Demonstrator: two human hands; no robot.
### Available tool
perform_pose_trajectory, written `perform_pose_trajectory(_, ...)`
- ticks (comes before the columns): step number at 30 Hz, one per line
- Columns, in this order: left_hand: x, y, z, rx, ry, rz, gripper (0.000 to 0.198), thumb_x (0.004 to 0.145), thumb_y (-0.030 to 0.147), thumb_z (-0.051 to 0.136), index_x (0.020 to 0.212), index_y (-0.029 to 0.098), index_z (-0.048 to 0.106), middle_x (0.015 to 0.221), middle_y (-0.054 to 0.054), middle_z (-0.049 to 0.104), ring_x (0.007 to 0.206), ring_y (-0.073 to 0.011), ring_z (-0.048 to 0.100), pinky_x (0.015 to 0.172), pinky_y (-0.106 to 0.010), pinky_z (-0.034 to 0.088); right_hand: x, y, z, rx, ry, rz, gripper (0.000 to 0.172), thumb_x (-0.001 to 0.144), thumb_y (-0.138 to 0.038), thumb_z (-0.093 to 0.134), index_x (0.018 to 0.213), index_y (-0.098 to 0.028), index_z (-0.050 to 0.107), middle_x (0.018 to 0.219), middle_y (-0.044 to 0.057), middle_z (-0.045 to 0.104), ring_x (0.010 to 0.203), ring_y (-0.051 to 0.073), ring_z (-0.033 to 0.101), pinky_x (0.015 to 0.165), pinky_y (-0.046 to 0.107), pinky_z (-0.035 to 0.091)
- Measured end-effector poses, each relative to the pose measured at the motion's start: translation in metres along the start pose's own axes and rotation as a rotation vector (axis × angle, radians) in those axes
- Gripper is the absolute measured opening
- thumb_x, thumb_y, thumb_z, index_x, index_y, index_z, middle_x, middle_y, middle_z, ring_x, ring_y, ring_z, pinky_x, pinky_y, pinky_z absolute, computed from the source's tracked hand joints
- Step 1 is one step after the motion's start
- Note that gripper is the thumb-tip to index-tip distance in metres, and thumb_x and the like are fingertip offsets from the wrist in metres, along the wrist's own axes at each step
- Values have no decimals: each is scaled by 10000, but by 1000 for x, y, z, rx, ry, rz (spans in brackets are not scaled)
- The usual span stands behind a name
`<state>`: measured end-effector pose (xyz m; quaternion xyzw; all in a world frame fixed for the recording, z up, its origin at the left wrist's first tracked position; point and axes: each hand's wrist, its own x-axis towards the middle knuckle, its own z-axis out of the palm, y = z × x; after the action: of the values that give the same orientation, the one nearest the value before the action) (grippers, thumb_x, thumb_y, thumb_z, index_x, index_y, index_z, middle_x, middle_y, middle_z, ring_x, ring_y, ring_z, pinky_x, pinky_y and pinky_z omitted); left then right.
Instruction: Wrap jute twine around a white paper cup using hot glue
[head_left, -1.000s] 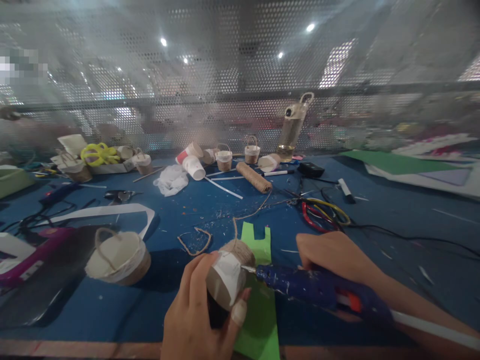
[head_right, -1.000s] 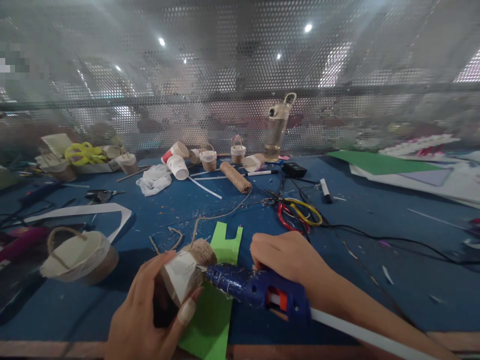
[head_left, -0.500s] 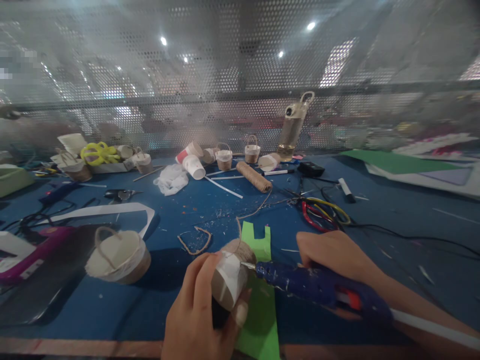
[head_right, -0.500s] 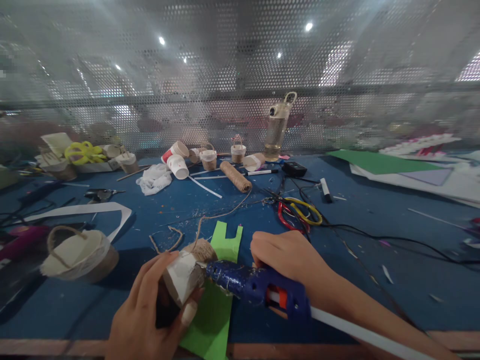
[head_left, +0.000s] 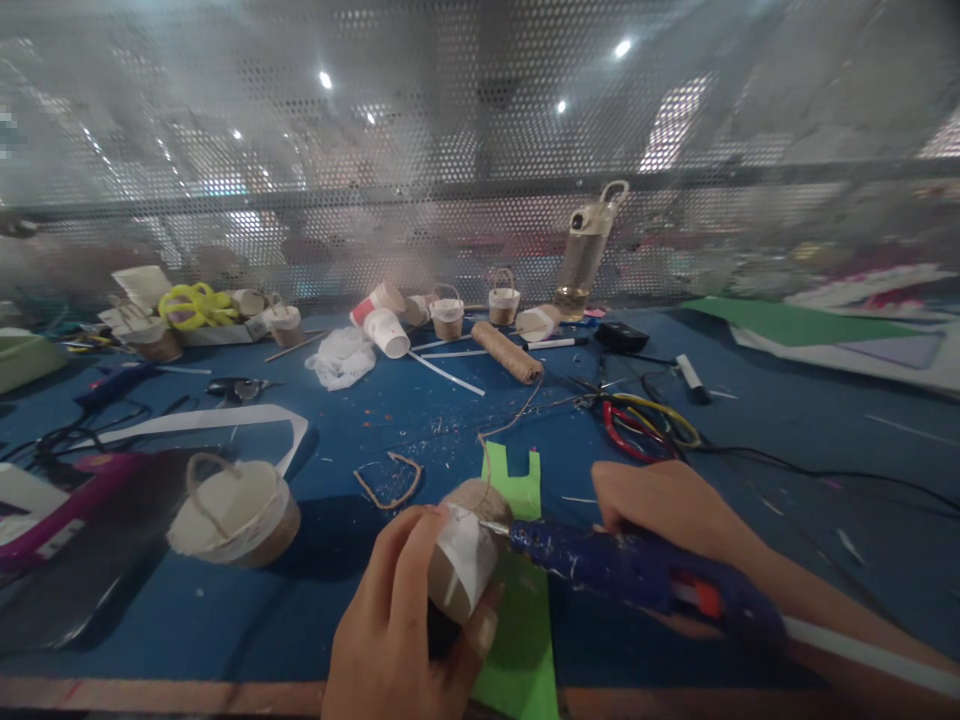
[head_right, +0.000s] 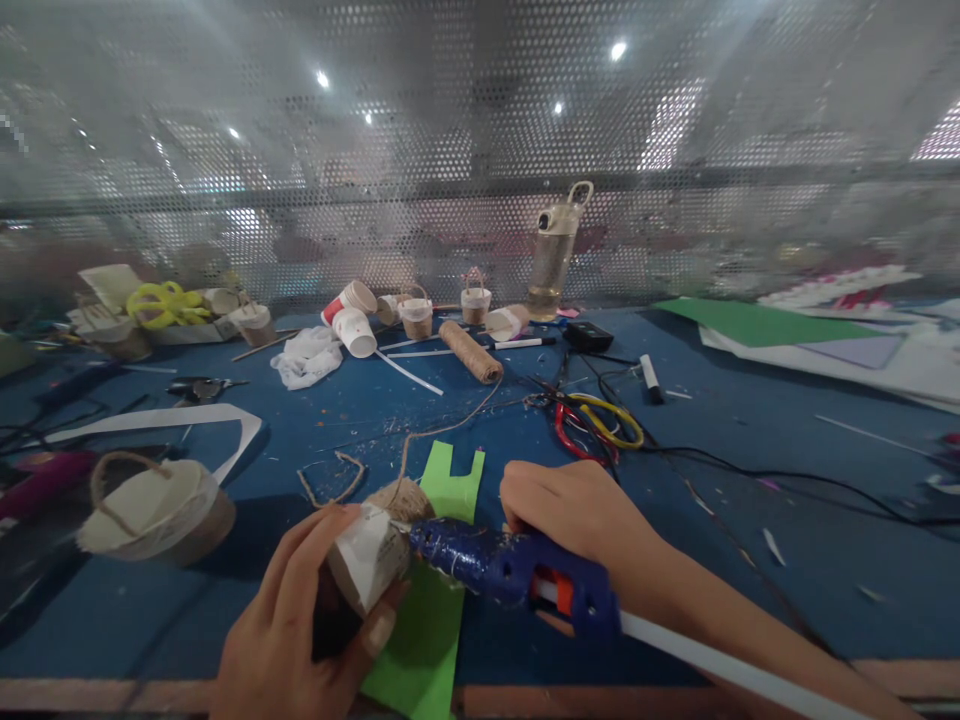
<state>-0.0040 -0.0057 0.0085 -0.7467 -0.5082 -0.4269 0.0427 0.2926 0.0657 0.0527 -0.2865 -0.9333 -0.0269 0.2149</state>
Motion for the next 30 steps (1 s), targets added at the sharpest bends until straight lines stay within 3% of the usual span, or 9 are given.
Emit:
perform_pose_trajectory(10, 0, -1, 0, -38, -15, 38, 365, 1100, 406, 526, 1442, 283, 500, 1347, -126, 661, 1192, -268, 737, 875, -348, 672, 2, -4, -4, 31, 9, 24, 230, 715, -78, 500, 841, -271, 499, 746, -61, 580, 522, 129, 507, 512, 266, 302)
perform_pose_trajectory(23, 0, 0, 1, -45, 2, 31, 368, 1105, 453, 511, 1426, 273, 516, 1332, -137, 672, 1177, -278, 745, 867, -363, 674, 8, -19, -9, 47, 97, 60, 248, 773, -344, 573, 842, -301, 339, 704, -88, 473, 476, 138, 369, 495, 298, 222)
perform_pose_trajectory(30, 1, 1, -1, -46, 3, 6, 390, 1104, 483, 515, 1419, 253, 518, 1328, -143, 677, 1197, -275, 739, 876, -355, 670, 8, -21, -9, 45, 93, 70, 230, 764, -335, 581, 824, -296, 362, 701, -84, 489, 468, 131, 376, 498, 297, 226)
